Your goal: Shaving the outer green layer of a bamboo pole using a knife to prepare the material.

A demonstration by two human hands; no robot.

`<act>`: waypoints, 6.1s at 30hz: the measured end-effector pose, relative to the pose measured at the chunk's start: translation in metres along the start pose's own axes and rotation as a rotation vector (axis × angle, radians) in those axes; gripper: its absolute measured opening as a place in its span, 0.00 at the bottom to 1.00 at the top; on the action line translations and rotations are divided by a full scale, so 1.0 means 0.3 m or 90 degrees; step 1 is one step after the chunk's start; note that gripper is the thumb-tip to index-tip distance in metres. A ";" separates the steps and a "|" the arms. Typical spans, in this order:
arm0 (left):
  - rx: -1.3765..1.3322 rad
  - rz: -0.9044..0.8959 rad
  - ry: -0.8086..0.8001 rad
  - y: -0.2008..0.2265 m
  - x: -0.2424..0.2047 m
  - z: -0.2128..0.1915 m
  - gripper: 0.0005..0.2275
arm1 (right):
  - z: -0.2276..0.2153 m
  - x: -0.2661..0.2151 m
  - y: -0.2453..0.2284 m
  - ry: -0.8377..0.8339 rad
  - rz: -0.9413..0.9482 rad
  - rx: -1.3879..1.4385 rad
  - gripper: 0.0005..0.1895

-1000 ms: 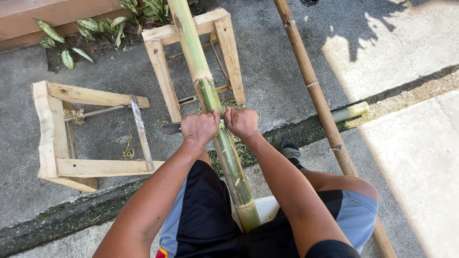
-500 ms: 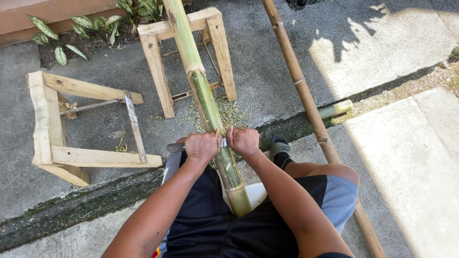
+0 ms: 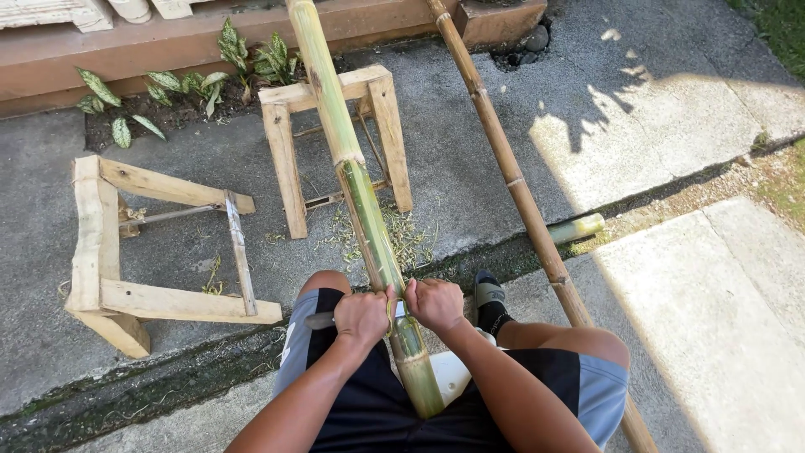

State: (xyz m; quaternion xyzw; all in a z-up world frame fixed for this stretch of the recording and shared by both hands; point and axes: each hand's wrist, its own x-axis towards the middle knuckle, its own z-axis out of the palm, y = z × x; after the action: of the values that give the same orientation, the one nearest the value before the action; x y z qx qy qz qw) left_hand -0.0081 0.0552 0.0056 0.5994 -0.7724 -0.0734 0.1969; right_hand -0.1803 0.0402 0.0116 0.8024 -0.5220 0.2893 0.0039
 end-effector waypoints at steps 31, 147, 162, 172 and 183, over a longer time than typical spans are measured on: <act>0.220 -0.075 -0.162 -0.502 0.938 -0.057 0.34 | 0.509 0.919 0.225 0.063 0.044 -0.061 0.29; 0.085 0.042 -0.108 0.025 0.010 0.022 0.27 | 0.061 -0.097 0.038 -0.085 0.093 -0.019 0.28; 0.124 -0.046 -0.164 -0.305 0.518 0.008 0.32 | 0.312 0.479 0.135 -0.058 0.085 -0.080 0.29; 0.131 -0.072 -0.148 -0.526 0.927 -0.033 0.34 | 0.469 0.911 0.205 -0.006 0.046 -0.108 0.28; 0.143 -0.037 -0.089 -0.561 0.959 -0.036 0.34 | 0.487 0.970 0.218 0.026 -0.015 -0.127 0.29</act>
State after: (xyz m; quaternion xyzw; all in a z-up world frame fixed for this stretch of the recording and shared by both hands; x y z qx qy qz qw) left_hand 0.0884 -0.2638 0.0190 0.6334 -0.7697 -0.0340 0.0723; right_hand -0.0843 -0.2777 0.0068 0.7979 -0.5387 0.2522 0.0975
